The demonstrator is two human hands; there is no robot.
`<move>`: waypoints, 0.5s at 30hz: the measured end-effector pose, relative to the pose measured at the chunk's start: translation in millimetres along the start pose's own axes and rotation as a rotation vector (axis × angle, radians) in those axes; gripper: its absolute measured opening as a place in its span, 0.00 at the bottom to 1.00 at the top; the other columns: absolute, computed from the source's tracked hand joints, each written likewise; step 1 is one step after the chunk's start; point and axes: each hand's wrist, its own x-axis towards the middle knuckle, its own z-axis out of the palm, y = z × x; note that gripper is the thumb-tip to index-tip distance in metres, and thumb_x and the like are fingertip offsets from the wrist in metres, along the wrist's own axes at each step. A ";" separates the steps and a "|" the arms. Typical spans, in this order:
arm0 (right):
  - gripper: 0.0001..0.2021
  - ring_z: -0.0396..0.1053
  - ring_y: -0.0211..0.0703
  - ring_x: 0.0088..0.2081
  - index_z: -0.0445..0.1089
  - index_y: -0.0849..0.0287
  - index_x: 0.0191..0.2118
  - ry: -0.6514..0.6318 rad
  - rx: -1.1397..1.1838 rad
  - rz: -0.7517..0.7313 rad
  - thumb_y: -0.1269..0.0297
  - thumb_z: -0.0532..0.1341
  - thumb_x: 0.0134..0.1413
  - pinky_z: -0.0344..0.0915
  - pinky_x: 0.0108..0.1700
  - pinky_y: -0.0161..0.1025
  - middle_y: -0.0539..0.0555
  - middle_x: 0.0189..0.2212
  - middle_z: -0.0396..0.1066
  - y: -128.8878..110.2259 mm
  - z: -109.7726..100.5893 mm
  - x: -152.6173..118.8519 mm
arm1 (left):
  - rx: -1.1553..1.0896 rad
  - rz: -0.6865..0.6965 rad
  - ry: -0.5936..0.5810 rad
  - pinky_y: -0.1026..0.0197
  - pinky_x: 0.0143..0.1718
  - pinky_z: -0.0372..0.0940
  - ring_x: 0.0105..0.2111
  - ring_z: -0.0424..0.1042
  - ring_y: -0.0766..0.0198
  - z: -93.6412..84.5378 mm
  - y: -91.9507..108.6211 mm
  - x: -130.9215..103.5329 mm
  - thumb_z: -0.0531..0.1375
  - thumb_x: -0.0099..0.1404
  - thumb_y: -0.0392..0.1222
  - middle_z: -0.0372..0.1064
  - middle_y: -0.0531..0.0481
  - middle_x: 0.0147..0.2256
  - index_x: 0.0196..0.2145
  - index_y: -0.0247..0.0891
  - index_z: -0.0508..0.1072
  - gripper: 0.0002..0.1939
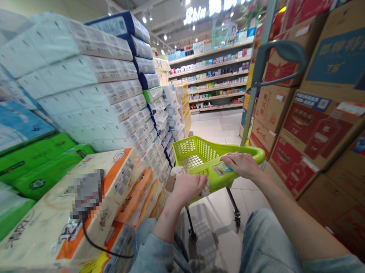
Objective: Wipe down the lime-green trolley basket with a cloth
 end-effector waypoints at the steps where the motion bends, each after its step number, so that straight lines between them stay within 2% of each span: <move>1: 0.25 0.69 0.39 0.36 0.73 0.51 0.38 0.002 0.001 0.006 0.50 0.40 0.62 0.54 0.30 0.33 0.50 0.36 0.74 1.3 -0.7 -0.2 | -0.006 0.032 -0.024 0.60 0.33 0.62 0.32 0.73 0.58 -1.1 0.7 1.9 0.35 0.68 0.54 0.73 0.43 0.30 0.30 0.35 0.73 0.32; 6: 0.25 0.69 0.39 0.36 0.73 0.52 0.37 -0.018 -0.021 -0.002 0.52 0.41 0.62 0.55 0.31 0.33 0.50 0.33 0.74 8.7 -4.3 -1.9 | -0.071 0.142 -0.078 0.60 0.34 0.62 0.33 0.72 0.58 -2.8 3.2 6.8 0.41 0.64 0.60 0.73 0.45 0.32 0.36 0.37 0.71 0.28; 9: 0.25 0.69 0.39 0.36 0.73 0.53 0.37 -0.002 -0.045 -0.007 0.52 0.40 0.62 0.55 0.32 0.33 0.50 0.32 0.74 10.6 -4.1 -2.6 | -0.105 0.189 -0.126 0.61 0.32 0.62 0.33 0.72 0.57 -5.5 11.3 11.9 0.45 0.63 0.60 0.73 0.44 0.33 0.37 0.37 0.71 0.26; 11: 0.25 0.70 0.39 0.36 0.73 0.52 0.37 0.010 -0.053 -0.017 0.52 0.40 0.62 0.55 0.31 0.32 0.50 0.32 0.74 10.8 -3.2 -2.6 | -0.072 0.155 -0.122 0.60 0.31 0.63 0.32 0.73 0.55 -6.1 22.7 15.0 0.49 0.62 0.58 0.73 0.42 0.32 0.36 0.35 0.71 0.24; 15: 0.25 0.70 0.38 0.36 0.73 0.52 0.37 0.020 -0.053 -0.022 0.53 0.40 0.62 0.56 0.31 0.32 0.50 0.33 0.74 12.2 -1.6 -1.9 | 0.032 -0.008 0.023 0.58 0.29 0.63 0.31 0.73 0.53 2.0 48.4 13.7 0.55 0.61 0.53 0.72 0.39 0.31 0.37 0.30 0.70 0.20</move>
